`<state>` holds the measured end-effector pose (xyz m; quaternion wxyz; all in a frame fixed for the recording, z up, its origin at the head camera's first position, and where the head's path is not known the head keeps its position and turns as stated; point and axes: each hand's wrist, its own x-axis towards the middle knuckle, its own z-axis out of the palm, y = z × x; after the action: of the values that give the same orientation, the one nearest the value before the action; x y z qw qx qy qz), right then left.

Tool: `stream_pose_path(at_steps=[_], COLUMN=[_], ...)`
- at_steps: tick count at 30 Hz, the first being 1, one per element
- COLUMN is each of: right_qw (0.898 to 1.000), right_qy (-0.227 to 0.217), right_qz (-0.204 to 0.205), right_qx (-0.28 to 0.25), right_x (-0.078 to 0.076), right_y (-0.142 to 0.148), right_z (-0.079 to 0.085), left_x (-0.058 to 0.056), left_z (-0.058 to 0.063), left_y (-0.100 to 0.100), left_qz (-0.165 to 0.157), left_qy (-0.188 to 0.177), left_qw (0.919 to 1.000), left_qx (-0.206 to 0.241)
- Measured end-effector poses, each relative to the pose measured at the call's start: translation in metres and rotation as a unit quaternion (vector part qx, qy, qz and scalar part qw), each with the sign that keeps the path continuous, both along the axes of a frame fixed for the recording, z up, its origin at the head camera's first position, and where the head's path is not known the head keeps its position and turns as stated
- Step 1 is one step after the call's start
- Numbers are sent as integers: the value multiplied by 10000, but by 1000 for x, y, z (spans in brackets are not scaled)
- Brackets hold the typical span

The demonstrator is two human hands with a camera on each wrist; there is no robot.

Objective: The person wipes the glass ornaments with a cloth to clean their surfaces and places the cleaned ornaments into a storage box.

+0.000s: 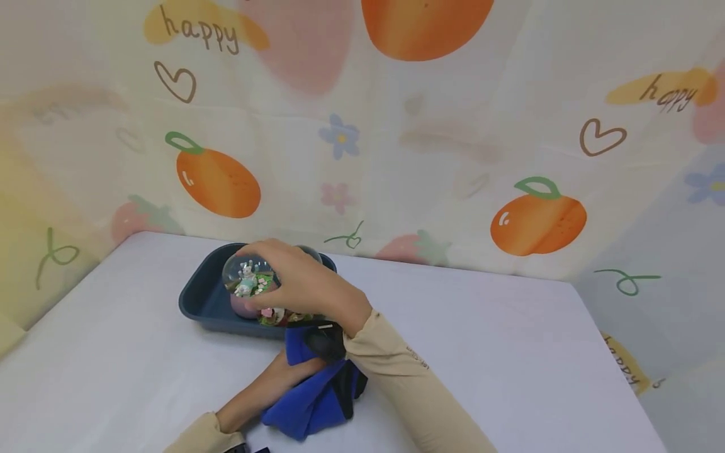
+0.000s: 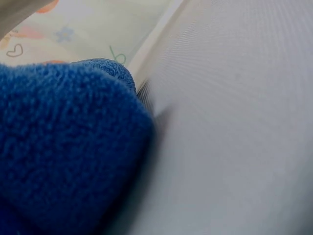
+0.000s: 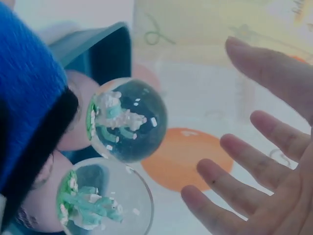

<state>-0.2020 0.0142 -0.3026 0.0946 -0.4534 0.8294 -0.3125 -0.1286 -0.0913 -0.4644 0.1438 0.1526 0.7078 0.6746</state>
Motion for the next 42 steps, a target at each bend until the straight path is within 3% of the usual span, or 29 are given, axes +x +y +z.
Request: stream_pose_path(at_steps=[5, 11, 21, 25, 31, 36, 42], right_qw=[9987, 9981, 9944, 9912, 9884, 9870, 9778], right_qy=[-324, -294, -591, -776, -720, -993, -1629], right_qz=[-94, -148, -691, -916, -1156, -1037, -950], right_qx=[-380, -515, -548, -552, -671, -718, -910], right_x=[10, 21, 36, 43, 43, 39, 40], right_y=[21, 51, 102, 122, 139, 143, 146], right_z=[-3, -13, -44, -58, -77, -81, -76], left_x=[0, -1, -1, -1, 0, 6, 15], left_z=[1, -1, -2, -2, 4, 17, 27], left_y=[-1, -1, 1, 1, -1, 0, 5], left_qz=[-35, -171, -130, -178, -220, -448, -1125], left_qy=[67, 45, 1, -115, -356, -666, -1014], left_qw=[10000, 9998, 9998, 9993, 9987, 9961, 9870], left_qx=[-42, 101, 161, 299, 300, 377, 542])
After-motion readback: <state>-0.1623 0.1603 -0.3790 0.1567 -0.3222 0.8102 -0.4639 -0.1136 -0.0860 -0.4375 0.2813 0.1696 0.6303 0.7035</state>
